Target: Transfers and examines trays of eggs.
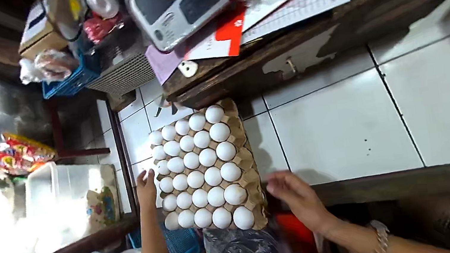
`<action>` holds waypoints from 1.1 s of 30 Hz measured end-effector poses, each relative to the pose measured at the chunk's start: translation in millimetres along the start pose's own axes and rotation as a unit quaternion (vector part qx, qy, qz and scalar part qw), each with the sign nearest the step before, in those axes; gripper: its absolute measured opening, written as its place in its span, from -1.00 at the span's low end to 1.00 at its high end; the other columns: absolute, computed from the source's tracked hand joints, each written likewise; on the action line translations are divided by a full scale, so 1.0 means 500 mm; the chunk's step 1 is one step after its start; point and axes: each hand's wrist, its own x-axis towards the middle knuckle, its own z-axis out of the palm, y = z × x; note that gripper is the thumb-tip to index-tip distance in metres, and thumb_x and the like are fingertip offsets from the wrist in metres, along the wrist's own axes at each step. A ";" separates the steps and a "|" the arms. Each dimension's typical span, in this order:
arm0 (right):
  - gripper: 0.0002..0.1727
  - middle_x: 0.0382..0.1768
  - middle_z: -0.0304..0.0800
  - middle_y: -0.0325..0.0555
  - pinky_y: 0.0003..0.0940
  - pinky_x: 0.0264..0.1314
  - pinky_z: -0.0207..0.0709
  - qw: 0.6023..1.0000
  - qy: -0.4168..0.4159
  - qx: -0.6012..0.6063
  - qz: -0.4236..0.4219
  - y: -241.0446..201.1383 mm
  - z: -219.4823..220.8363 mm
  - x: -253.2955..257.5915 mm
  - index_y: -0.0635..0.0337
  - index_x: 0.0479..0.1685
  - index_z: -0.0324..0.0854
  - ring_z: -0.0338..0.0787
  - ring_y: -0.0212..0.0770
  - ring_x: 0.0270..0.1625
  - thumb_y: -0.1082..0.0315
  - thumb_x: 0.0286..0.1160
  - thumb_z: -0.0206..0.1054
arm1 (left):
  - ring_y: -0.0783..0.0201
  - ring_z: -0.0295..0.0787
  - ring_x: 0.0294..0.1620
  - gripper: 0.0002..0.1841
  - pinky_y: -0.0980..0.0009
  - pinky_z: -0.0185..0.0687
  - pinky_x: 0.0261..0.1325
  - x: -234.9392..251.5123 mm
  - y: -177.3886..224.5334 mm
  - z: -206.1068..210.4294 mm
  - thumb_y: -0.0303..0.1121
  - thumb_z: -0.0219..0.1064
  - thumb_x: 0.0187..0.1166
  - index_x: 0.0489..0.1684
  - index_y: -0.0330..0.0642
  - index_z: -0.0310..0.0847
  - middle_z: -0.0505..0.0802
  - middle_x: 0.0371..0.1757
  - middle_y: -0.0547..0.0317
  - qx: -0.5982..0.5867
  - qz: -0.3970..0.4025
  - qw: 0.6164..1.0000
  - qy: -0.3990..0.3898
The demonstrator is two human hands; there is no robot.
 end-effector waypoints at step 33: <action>-0.67 0.29 0.72 0.43 -0.01 0.54 0.48 0.897 -0.024 -0.331 -0.292 0.010 -0.033 0.176 0.54 0.15 0.73 0.71 0.23 0.42 0.47 0.56 0.30 | 0.01 0.70 0.25 -0.58 0.12 0.54 0.33 -0.342 -0.229 -0.027 -0.35 0.12 0.78 0.38 -0.59 0.51 0.74 0.28 -0.40 -0.158 -0.054 0.985 0.054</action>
